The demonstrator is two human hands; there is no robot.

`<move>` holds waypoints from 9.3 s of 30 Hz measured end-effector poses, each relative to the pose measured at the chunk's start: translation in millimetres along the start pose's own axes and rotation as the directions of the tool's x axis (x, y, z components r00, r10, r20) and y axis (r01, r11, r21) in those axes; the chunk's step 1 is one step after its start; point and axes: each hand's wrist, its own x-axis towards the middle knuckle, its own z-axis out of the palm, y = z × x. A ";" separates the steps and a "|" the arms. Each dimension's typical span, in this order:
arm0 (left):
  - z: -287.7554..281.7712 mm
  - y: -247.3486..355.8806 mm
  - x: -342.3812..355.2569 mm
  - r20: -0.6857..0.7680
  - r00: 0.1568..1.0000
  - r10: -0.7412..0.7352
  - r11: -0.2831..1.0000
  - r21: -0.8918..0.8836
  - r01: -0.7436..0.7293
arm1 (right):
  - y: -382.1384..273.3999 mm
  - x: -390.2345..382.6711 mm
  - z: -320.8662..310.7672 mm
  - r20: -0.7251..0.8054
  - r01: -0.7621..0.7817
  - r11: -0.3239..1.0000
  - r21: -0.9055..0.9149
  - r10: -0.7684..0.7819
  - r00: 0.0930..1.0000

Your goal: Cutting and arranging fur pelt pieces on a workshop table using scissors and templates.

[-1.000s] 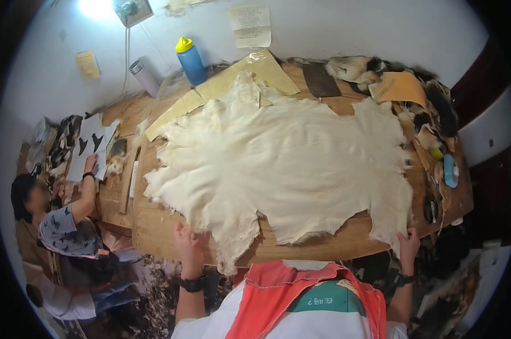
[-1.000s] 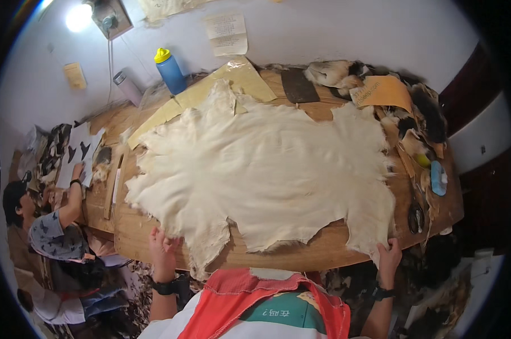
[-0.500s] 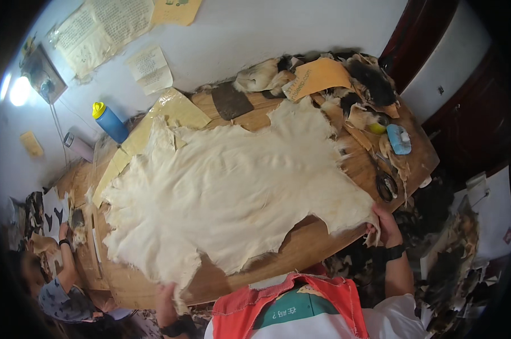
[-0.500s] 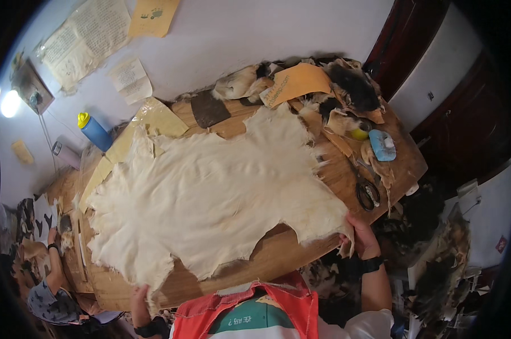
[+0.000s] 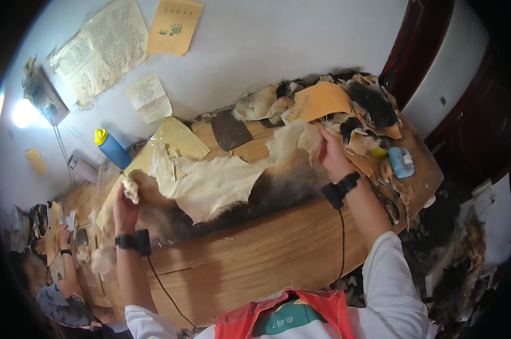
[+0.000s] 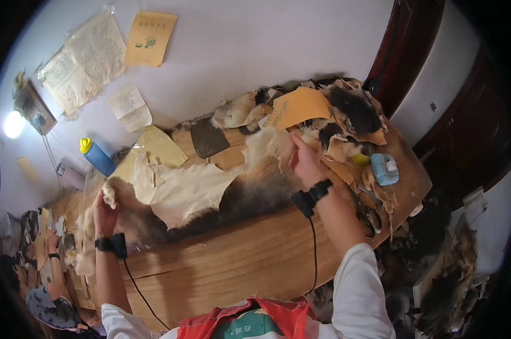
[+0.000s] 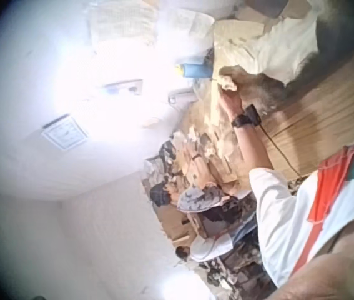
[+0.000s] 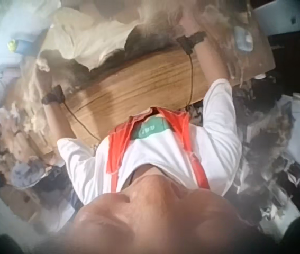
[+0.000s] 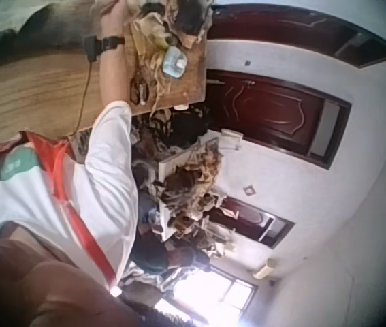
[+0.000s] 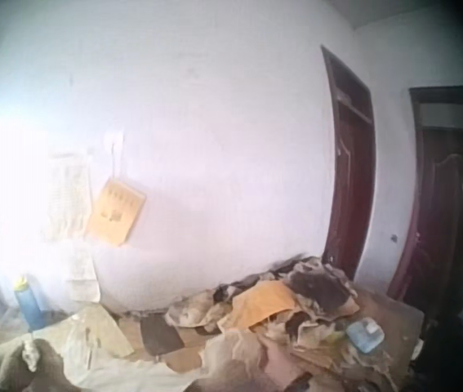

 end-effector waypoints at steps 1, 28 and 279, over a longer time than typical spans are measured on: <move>-2.0 -15.7 22.5 -0.035 0.999 0.033 0.997 0.073 -0.030 | 8.9 18.2 -8.9 -0.164 0.009 1.000 -0.006 -0.010 0.986; 13.8 -60.2 -9.1 0.201 0.970 0.139 0.259 0.938 -0.232 | 67.2 32.6 -24.9 0.116 0.033 0.569 -0.822 0.110 0.987; 22.8 -39.2 -199.8 -0.123 0.990 0.072 -0.512 0.847 0.142 | -141.2 -126.1 149.9 0.886 0.843 -0.315 -0.436 -0.316 0.341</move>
